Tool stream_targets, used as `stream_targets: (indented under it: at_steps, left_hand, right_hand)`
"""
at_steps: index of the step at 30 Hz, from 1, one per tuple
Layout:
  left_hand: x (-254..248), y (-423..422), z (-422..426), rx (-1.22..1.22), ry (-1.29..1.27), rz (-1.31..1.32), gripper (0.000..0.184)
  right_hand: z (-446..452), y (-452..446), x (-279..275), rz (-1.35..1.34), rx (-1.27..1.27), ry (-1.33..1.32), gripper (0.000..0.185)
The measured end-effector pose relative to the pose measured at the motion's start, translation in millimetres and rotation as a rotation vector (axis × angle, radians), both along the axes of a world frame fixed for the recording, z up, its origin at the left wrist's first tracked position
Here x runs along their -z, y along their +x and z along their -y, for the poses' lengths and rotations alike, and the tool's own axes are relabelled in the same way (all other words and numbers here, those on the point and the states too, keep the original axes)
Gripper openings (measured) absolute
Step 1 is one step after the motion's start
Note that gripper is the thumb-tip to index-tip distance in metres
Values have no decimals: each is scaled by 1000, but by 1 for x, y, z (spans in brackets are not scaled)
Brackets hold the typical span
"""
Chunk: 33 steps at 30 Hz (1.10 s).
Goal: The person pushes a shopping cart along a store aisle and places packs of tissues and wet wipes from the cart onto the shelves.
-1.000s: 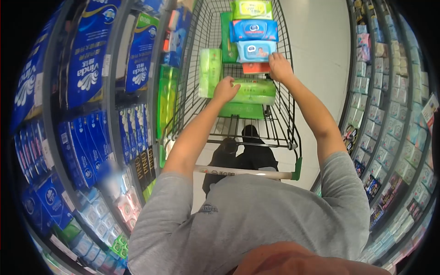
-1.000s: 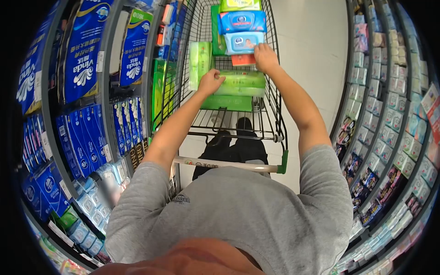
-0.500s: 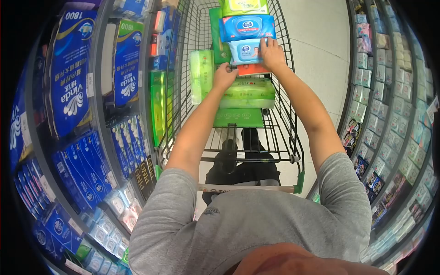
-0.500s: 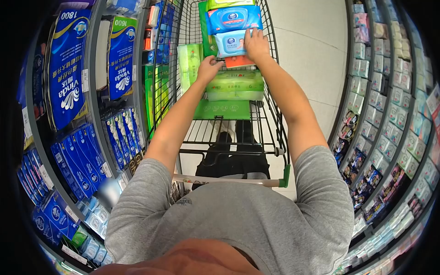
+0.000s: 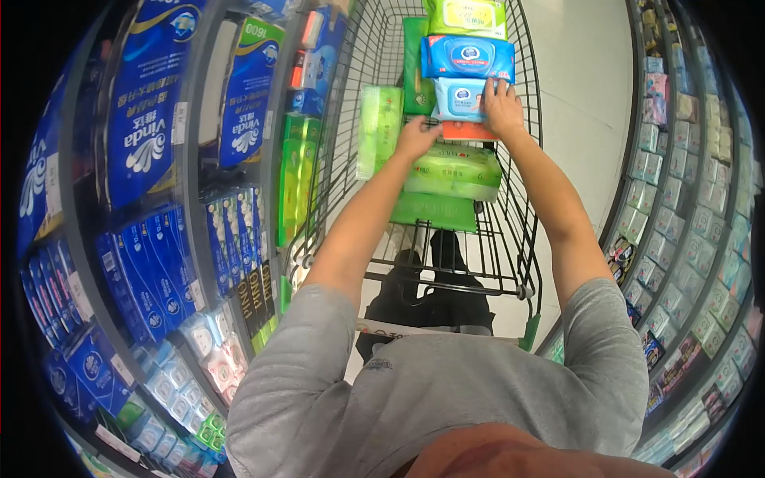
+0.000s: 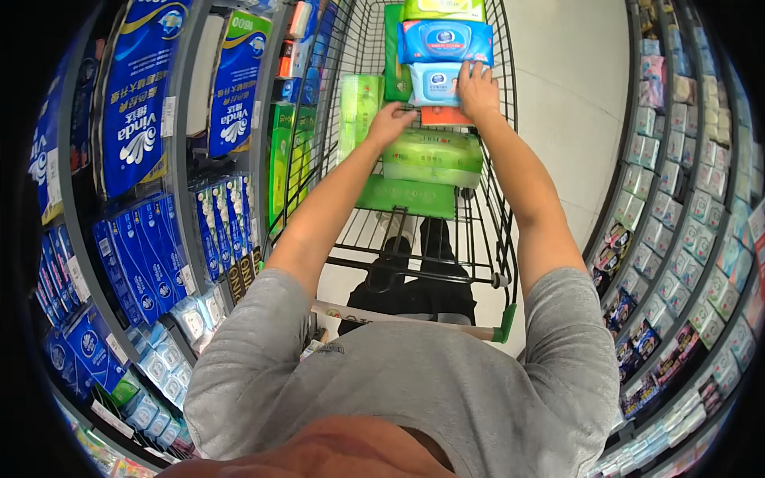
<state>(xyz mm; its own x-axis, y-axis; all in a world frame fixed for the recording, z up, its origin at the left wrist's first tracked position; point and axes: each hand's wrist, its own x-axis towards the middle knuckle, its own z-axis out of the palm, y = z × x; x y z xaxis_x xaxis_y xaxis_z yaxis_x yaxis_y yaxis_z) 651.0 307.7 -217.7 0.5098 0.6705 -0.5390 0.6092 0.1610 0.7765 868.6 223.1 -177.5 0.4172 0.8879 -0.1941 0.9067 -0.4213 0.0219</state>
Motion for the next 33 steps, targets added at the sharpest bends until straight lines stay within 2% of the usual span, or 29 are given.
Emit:
stream_targets:
  at_steps: [1, 2, 4, 6, 7, 11, 14, 15, 17, 20, 25, 28, 30, 32, 33]
  left_hand:
    - [7, 10, -2, -67, 25, 69, 86]
    - [14, 19, -8, -52, 26, 11, 90]
    - [35, 40, -10, -157, 51, 93, 88]
    - [52, 54, -19, -113, -88, 212, 77]
    - [15, 59, -14, -129, -162, 223, 61]
    - [18, 65, -11, -145, -116, 142, 46]
    - [18, 54, -11, -140, -129, 118, 47]
    - [15, 48, -10, -107, -156, 113, 55]
    - [9, 35, -5, -135, -140, 98, 54]
    - [9, 12, 1, -218, -68, 125, 55]
    - [-54, -30, 11, -310, -117, 185, 72]
    - [-99, -62, 19, -376, -71, 175, 102]
    - [-113, -89, 19, -306, -41, 166, 105]
    - [-161, -118, 22, -227, -213, 364, 96]
    - [-163, -130, 27, -324, -215, 380, 88]
  right_hand:
    - [2, -1, 1, 2, -4, 0, 83]
    - [3, -2, 2, -3, -1, -17, 83]
    - [3, 0, 9, -30, 7, 2, 82]
    - [3, 0, 18, -9, 1, 28, 79]
    - [2, -1, 22, -27, 23, 57, 77]
    - [4, -2, 26, -26, 28, 105, 68]
    - [7, -6, 19, -76, -11, 114, 67]
    - [8, -7, 15, -101, -36, 68, 67]
    - [13, -16, 7, -171, -42, 42, 69]
    - [23, -33, -30, -243, -91, 42, 69]
    - [32, -67, -91, -326, -148, 190, 65]
    - [31, -85, -128, -355, -237, 255, 74]
    - [29, -102, -165, -438, -292, 229, 79]
    - [27, -116, -180, -437, -372, 271, 84]
    - [23, -122, -187, -445, -455, 293, 85]
